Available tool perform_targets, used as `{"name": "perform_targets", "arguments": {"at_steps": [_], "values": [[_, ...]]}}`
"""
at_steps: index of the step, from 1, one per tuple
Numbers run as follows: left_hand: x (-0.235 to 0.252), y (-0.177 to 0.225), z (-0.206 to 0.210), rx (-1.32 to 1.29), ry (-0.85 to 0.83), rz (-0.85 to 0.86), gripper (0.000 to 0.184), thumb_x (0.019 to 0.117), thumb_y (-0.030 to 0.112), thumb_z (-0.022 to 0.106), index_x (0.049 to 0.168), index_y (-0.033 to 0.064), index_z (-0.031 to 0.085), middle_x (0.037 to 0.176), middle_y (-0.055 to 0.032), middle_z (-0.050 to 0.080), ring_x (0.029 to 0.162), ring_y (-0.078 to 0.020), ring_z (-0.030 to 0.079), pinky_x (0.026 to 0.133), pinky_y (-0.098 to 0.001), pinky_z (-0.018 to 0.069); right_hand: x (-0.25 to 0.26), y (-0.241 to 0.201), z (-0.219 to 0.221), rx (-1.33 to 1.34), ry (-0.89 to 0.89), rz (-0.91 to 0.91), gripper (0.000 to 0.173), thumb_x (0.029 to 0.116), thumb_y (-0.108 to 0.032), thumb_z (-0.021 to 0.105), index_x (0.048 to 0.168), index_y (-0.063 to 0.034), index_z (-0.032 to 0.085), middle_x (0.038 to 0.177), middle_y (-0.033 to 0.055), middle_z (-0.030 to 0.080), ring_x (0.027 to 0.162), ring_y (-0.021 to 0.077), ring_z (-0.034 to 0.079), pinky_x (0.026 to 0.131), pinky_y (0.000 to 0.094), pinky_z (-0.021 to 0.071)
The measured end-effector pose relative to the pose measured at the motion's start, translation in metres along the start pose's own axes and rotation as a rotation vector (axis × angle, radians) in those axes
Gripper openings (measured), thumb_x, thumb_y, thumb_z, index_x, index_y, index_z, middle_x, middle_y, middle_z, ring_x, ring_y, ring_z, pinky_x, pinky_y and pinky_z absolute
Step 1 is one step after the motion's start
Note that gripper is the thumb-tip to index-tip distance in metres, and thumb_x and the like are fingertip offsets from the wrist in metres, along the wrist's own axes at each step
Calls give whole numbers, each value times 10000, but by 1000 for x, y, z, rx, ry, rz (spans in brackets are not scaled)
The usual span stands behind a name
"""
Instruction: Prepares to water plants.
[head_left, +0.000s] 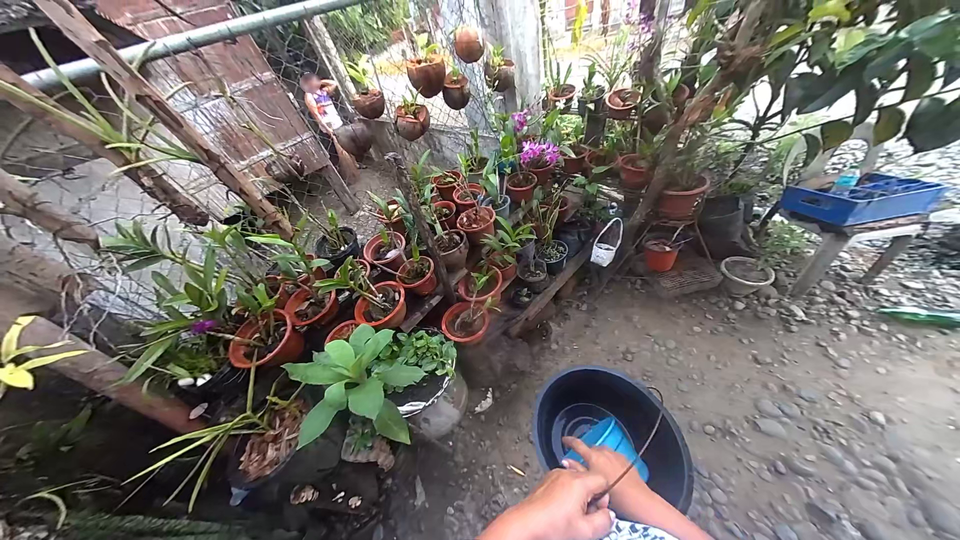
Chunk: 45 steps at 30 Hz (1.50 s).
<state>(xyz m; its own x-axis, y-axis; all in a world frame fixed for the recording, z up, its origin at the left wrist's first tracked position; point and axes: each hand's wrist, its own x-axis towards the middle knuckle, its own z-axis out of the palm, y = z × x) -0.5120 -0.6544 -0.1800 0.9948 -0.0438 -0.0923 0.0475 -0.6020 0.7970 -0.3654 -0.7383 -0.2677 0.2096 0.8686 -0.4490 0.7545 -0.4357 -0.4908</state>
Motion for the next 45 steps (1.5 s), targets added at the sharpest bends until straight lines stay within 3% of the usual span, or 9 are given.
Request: {"name": "perform_targets", "arguments": {"at_steps": [2, 4, 6, 12, 16, 19, 24, 37, 45], "values": [[-1, -1, -1, -3, 1, -4, 216, 999, 162, 575, 926, -36, 619, 760, -177, 597, 732, -319, 621, 717, -513, 514, 6, 3, 9, 40, -93, -59, 568, 1056, -578, 418, 1528, -271, 497, 1209, 177, 728, 1165, 388, 682, 990, 616, 518], [-4, -4, -1, -2, 13, -16, 219, 999, 169, 572, 929, -32, 621, 770, -175, 604, 747, -318, 628, 732, -511, 521, 10, 4, 10, 91, -177, -73, 518, 955, -464, 631, 1426, -251, 602, 1246, 142, 718, 1191, 353, 666, 1010, 627, 502], [-6, -4, -2, 0, 17, -44, 224, 1003, 175, 567, 937, -33, 619, 786, -180, 606, 762, -322, 630, 740, -515, 518, 10, 0, 3, 152, -254, -25, 494, 912, -420, 702, 1365, -232, 643, 1271, 125, 706, 1220, 324, 648, 1036, 605, 487], [-11, -6, -4, -34, 53, -60, 225, 1000, 157, 576, 1008, -61, 630, 828, -196, 623, 769, -324, 630, 742, -512, 521, 12, 7, -2, 562, -189, 58, 415, 1030, -412, 609, 1292, -95, 670, 1195, 174, 713, 1167, 310, 661, 1042, 533, 487], [-12, -9, -5, -77, 95, -113, 232, 999, 169, 573, 984, -59, 618, 765, -187, 595, 709, -317, 608, 683, -503, 503, 2, 16, -8, 959, -100, 119, 328, 1031, -246, 609, 1285, -39, 607, 1092, 178, 675, 924, 283, 659, 785, 488, 547], [-15, -9, -7, -133, 125, -183, 234, 1003, 180, 574, 980, -51, 608, 780, -181, 596, 718, -298, 605, 683, -488, 506, -11, 28, -15, 1133, -89, 47, 363, 953, -153, 591, 1300, -50, 561, 1040, 133, 685, 793, 229, 674, 693, 408, 576], [-18, -14, -8, -188, 169, -266, 240, 1008, 212, 582, 992, -26, 609, 759, -144, 585, 692, -256, 589, 668, -458, 501, -32, 57, -27, 1327, -149, -125, 432, 861, -126, 560, 1290, -76, 580, 1131, 141, 725, 843, 227, 716, 704, 364, 592], [-20, -17, -7, -272, 259, -340, 218, 993, 225, 594, 968, 8, 601, 730, -79, 543, 655, -193, 543, 638, -401, 477, -124, 121, -96, 1174, -56, -476, 365, 927, -301, 690, 1277, -195, 695, 1175, 106, 734, 916, 201, 718, 804, 352, 601], [-20, -18, -6, -276, 246, -343, 215, 995, 226, 592, 972, 12, 596, 721, -71, 530, 642, -183, 531, 625, -386, 469, -153, 134, -118, 995, 121, -334, 380, 934, -132, 558, 1306, -104, 635, 1239, 56, 699, 897, 138, 703, 787, 318, 601]]}}
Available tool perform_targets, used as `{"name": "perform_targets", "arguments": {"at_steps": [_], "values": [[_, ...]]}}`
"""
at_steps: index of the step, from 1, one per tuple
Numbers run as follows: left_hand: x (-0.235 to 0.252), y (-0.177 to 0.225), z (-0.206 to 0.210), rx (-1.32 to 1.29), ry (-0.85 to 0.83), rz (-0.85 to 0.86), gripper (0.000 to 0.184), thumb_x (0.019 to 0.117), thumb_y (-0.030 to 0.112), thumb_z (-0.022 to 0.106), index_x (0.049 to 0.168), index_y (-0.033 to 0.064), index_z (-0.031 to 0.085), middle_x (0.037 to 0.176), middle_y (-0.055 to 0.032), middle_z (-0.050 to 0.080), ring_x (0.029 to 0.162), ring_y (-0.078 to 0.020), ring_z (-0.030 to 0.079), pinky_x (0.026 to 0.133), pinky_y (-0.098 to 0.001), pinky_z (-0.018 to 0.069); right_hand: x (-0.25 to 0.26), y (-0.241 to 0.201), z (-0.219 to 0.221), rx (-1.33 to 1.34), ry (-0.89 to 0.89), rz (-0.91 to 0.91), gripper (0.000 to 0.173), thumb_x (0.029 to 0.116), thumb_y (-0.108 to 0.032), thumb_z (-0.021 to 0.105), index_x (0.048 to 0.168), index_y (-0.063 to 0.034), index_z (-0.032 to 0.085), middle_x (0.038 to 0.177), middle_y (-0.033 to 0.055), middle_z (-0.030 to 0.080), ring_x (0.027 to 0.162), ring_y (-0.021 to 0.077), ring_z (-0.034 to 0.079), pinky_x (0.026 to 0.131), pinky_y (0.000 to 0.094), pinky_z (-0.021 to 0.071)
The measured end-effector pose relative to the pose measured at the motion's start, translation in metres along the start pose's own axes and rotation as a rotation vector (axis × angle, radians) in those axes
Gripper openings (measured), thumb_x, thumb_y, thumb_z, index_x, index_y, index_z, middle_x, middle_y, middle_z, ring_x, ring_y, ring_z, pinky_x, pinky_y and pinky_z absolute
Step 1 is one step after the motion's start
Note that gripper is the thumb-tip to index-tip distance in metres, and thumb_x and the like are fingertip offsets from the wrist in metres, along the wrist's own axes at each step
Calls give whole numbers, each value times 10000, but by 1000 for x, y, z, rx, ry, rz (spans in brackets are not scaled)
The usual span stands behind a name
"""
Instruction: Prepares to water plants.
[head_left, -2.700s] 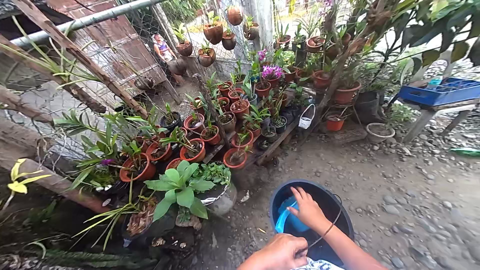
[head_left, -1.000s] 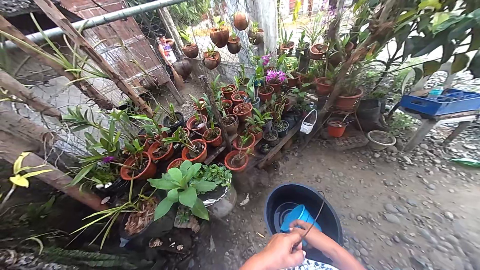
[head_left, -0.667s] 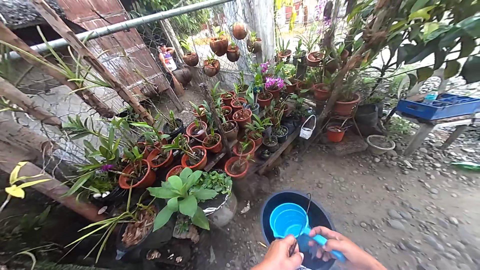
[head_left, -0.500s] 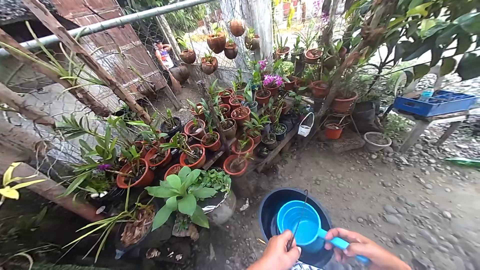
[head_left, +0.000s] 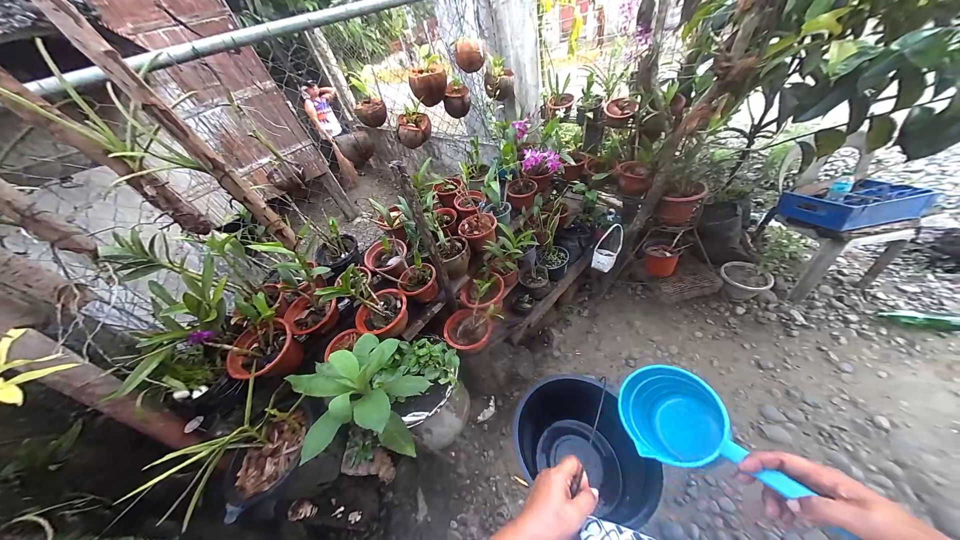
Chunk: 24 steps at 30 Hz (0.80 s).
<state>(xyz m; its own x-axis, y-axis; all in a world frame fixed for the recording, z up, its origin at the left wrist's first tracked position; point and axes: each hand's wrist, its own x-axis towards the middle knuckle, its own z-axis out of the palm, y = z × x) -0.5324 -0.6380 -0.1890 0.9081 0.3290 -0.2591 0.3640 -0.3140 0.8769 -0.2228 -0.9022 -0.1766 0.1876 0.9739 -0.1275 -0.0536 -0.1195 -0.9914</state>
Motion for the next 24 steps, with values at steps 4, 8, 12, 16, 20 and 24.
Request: {"name": "perform_targets", "arguments": {"at_steps": [4, 8, 12, 16, 20, 24], "values": [[0, 3, -2, 2, -10, -31, 230, 997, 238, 586, 996, 8, 601, 740, -83, 545, 663, -204, 547, 643, -413, 478, -3, -11, 1, -169, 237, 154, 444, 876, -11, 492, 1310, -6, 588, 1225, 100, 668, 853, 127, 695, 777, 331, 603], [0, 5, -2, 4, -13, -37, 224, 997, 235, 582, 995, 12, 597, 742, -88, 542, 663, -209, 547, 643, -421, 477, 8, -9, -4, -479, 400, 403, 458, 916, 88, 531, 1350, -35, 607, 1273, 255, 631, 940, 353, 683, 830, 561, 559], [2, 3, -2, 10, -12, -23, 213, 1000, 233, 582, 989, 21, 597, 731, -80, 537, 651, -200, 541, 634, -409, 474, 20, 7, -6, -849, 526, 504, 451, 889, 86, 607, 1308, -67, 670, 1385, 302, 566, 1220, 523, 582, 967, 730, 470], [3, 1, -1, 15, -2, -29, 207, 992, 232, 589, 981, 26, 602, 721, -65, 531, 646, -189, 537, 628, -401, 469, 25, 8, 3, -1012, 726, 555, 429, 869, 85, 653, 1254, -99, 704, 1465, 294, 503, 1083, 562, 634, 828, 742, 522], [5, -1, 1, 6, 18, -29, 195, 980, 214, 599, 969, 20, 609, 712, -52, 532, 639, -168, 533, 627, -382, 472, 19, -7, 6, -1066, 997, 439, 608, 860, 147, 628, 1399, -135, 613, 1457, 315, 506, 1072, 606, 623, 768, 768, 507], [8, -1, 1, 1, 20, -34, 178, 974, 202, 602, 964, 24, 609, 713, -47, 540, 642, -159, 541, 629, -374, 478, 17, -14, 1, -793, 1292, 311, 810, 897, 105, 528, 1631, -156, 306, 1429, 313, 545, 1079, 609, 627, 799, 804, 469]]}}
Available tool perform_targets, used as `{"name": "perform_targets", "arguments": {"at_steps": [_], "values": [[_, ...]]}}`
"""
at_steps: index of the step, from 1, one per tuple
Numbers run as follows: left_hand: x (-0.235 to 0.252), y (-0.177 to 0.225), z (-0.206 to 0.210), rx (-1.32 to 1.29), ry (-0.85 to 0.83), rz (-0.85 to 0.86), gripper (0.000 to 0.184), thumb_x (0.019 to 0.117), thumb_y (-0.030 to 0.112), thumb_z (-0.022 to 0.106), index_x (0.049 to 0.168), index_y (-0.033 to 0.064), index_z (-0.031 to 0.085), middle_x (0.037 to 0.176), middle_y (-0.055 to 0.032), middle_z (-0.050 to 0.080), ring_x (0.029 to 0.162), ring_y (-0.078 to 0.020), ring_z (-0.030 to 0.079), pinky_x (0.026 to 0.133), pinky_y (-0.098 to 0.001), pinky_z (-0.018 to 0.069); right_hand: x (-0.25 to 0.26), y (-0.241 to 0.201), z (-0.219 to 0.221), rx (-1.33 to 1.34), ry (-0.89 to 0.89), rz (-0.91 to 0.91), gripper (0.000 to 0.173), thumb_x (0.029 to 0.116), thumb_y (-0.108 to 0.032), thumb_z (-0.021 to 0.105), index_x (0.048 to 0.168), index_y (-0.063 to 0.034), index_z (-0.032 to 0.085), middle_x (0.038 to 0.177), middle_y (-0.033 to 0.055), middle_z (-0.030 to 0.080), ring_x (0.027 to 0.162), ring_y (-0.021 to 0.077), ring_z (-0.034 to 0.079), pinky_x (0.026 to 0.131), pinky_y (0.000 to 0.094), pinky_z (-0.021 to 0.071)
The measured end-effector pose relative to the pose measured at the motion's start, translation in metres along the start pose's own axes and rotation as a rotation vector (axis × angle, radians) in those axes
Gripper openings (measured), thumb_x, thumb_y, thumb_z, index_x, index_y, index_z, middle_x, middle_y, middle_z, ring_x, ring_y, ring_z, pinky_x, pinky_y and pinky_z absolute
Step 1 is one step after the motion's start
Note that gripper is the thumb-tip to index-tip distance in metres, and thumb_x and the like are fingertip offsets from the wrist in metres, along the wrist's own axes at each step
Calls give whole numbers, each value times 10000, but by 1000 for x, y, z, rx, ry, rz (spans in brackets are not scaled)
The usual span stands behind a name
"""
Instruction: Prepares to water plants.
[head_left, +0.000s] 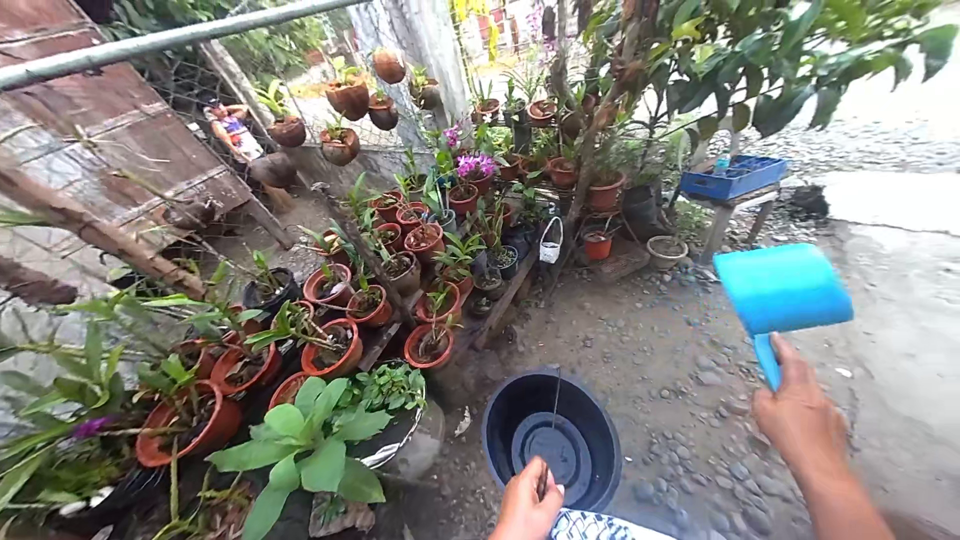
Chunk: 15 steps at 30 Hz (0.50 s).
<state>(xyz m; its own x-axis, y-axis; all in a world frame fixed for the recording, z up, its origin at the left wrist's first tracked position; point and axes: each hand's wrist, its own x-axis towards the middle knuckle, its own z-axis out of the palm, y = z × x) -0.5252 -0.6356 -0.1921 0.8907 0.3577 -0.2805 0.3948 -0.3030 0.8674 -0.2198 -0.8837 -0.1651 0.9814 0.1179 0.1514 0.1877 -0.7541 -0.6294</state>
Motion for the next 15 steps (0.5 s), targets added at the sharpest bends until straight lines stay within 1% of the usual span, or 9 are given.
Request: {"name": "perform_targets", "arguments": {"at_steps": [1, 2, 4, 6, 7, 9, 11, 13, 15], "values": [[1, 0, 0, 2, 1, -4, 175, 972, 202, 603, 962, 27, 609, 711, -43, 538, 640, -156, 539, 629, -371, 478, 2, 1, 1, 123, -12, 89, 824, 896, 82, 545, 1638, -132, 255, 1363, 326, 585, 1054, 579, 644, 813, 777, 483], [2, 0, 1, 4, -2, -9, 176, 972, 203, 604, 963, 27, 610, 712, -42, 537, 641, -154, 538, 631, -369, 477, 4, 4, 3, 261, -44, 175, 795, 905, 69, 561, 1620, -89, 253, 1295, 311, 619, 989, 497, 670, 796, 698, 524], [3, 1, 2, 2, -3, -16, 174, 969, 201, 608, 961, 27, 611, 710, -39, 536, 640, -150, 536, 632, -367, 477, 5, 15, 14, 557, -130, 312, 567, 948, 34, 548, 1485, -9, 371, 1069, 154, 655, 652, 195, 611, 570, 387, 535], [5, 4, 2, -3, -5, -28, 168, 967, 190, 613, 959, 23, 606, 707, -41, 534, 633, -148, 534, 628, -365, 476, 3, 24, 24, 935, -191, 454, 373, 890, 30, 503, 1262, 2, 495, 879, 69, 676, 494, 91, 547, 439, 246, 468], [5, 6, 3, -6, 0, -37, 164, 966, 184, 616, 959, 21, 605, 705, -38, 532, 630, -145, 531, 624, -362, 474, 0, 27, 27, 1130, -236, 528, 293, 866, 16, 483, 1152, -16, 540, 840, 64, 694, 476, 80, 540, 418, 221, 448], [6, 7, 5, -19, 7, -55, 155, 968, 182, 617, 962, 27, 605, 694, -25, 528, 618, -134, 528, 615, -349, 475, -11, 31, 36, 1464, -365, 602, 281, 860, -69, 466, 1108, -61, 597, 862, 56, 707, 500, 68, 554, 434, 208, 462], [8, 6, 7, -31, 5, -58, 154, 967, 189, 620, 965, 36, 606, 680, -17, 529, 602, -129, 528, 604, -349, 477, -25, 28, 50, 1655, -519, 519, 422, 760, -145, 612, 1179, -118, 651, 937, 45, 721, 572, 82, 614, 504, 235, 532], [11, 6, 10, -30, -4, -48, 144, 965, 188, 623, 953, 46, 603, 674, -6, 527, 595, -118, 524, 599, -336, 473, -40, 13, 61, 1722, -711, 394, 508, 704, -191, 794, 1201, -150, 692, 866, 38, 721, 672, 137, 678, 611, 308, 590], [13, 7, 13, -10, -26, -36, 146, 963, 192, 620, 950, 48, 603, 678, -3, 526, 597, -114, 522, 599, -331, 471, -53, -6, 73, 1761, -945, 288, 394, 718, -194, 832, 1100, -200, 736, 786, 21, 721, 733, 161, 706, 695, 355, 606]]}}
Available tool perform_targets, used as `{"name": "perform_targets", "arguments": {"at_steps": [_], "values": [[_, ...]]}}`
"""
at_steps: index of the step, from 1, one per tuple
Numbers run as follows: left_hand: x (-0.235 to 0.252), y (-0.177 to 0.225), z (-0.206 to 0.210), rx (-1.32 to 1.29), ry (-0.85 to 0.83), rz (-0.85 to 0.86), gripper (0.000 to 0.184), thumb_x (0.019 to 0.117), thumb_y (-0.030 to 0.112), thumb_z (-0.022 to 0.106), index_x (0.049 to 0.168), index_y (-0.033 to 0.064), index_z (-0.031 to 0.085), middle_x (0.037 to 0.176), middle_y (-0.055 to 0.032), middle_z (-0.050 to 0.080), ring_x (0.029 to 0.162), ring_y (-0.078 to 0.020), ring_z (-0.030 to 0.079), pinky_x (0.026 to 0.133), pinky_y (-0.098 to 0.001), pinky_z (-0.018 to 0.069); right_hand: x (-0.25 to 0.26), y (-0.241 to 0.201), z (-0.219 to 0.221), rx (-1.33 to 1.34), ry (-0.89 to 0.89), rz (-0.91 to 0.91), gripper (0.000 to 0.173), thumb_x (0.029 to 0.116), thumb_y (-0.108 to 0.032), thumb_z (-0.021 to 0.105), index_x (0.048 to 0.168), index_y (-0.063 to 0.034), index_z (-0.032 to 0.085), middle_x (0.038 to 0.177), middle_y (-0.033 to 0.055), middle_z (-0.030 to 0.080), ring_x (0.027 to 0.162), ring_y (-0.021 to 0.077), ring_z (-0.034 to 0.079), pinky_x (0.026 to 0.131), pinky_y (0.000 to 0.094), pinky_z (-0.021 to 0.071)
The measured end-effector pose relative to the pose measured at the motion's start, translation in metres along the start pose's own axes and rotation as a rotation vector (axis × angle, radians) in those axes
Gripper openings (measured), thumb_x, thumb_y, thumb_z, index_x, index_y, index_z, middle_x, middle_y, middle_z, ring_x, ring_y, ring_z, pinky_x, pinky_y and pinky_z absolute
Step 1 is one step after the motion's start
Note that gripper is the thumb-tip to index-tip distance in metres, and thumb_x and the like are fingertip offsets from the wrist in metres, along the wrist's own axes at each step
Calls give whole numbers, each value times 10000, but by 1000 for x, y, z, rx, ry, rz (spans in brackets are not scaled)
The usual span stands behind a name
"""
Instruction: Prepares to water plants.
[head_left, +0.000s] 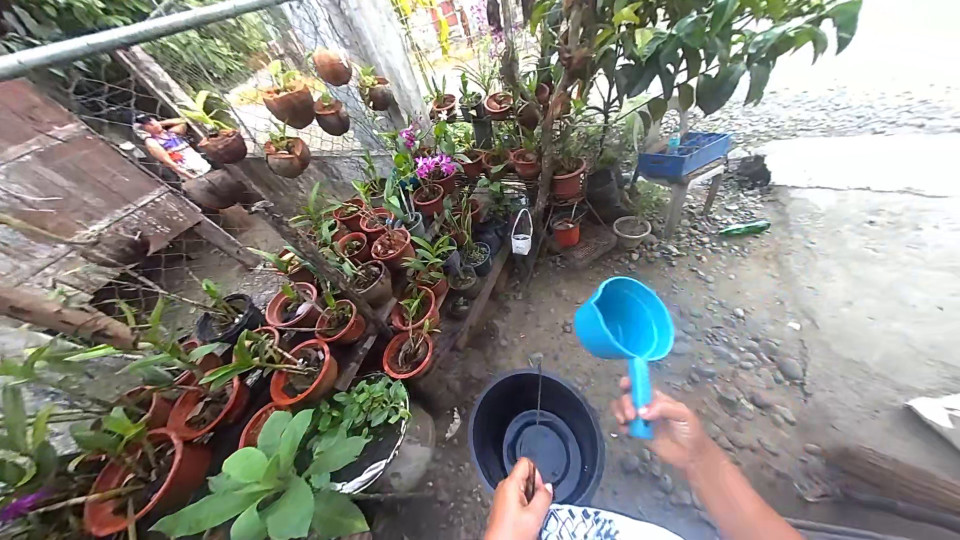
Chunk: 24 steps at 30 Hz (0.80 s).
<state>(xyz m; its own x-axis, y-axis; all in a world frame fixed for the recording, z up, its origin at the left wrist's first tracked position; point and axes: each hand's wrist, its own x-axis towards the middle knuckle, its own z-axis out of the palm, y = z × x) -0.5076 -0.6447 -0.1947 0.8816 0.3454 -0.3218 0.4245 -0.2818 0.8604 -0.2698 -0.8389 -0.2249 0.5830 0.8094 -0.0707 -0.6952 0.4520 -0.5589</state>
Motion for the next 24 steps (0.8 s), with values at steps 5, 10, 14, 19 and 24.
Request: {"name": "perform_targets", "arguments": {"at_steps": [5, 10, 14, 19, 24], "values": [[4, 6, 7, 36, -33, 53, 156, 962, 175, 621, 938, 21, 607, 678, -14, 523, 598, -110, 518, 591, -320, 468, 19, 39, 24, -136, -280, 210, 237, 805, -146, 776, 1012, -211, 680, 1139, 86, 728, 936, 227, 713, 769, 394, 595], [4, 6, 9, 7, -6, 33, 138, 948, 124, 637, 949, -12, 613, 698, -33, 550, 619, -104, 537, 611, -310, 484, 34, 59, 34, -165, -365, 190, 175, 834, -74, 733, 968, -163, 664, 1523, 112, 517, 1247, 296, 618, 925, 470, 566], [5, 6, 12, -19, 22, -8, 121, 943, 106, 641, 932, -9, 604, 697, -21, 547, 623, -86, 535, 613, -291, 481, 43, 64, 33, -120, -383, 224, 182, 826, -55, 718, 966, -157, 662, 1510, 115, 527, 1267, 305, 608, 964, 485, 551], [7, -1, 18, -43, 47, -35, 130, 944, 107, 646, 933, -14, 597, 695, -16, 551, 618, -75, 537, 614, -281, 486, 50, 73, 32, -82, -440, 276, 181, 851, -21, 675, 983, -136, 628, 1468, 149, 549, 1259, 328, 609, 977, 490, 542], [7, 2, 21, -100, 94, -94, 282, 925, 95, 666, 1125, -100, 627, 885, -117, 689, 812, -129, 665, 804, -358, 566, 43, 89, 41, -207, -572, 329, 159, 825, -18, 665, 957, -103, 640, 1426, 118, 581, 1308, 269, 560, 1055, 450, 484]]}}
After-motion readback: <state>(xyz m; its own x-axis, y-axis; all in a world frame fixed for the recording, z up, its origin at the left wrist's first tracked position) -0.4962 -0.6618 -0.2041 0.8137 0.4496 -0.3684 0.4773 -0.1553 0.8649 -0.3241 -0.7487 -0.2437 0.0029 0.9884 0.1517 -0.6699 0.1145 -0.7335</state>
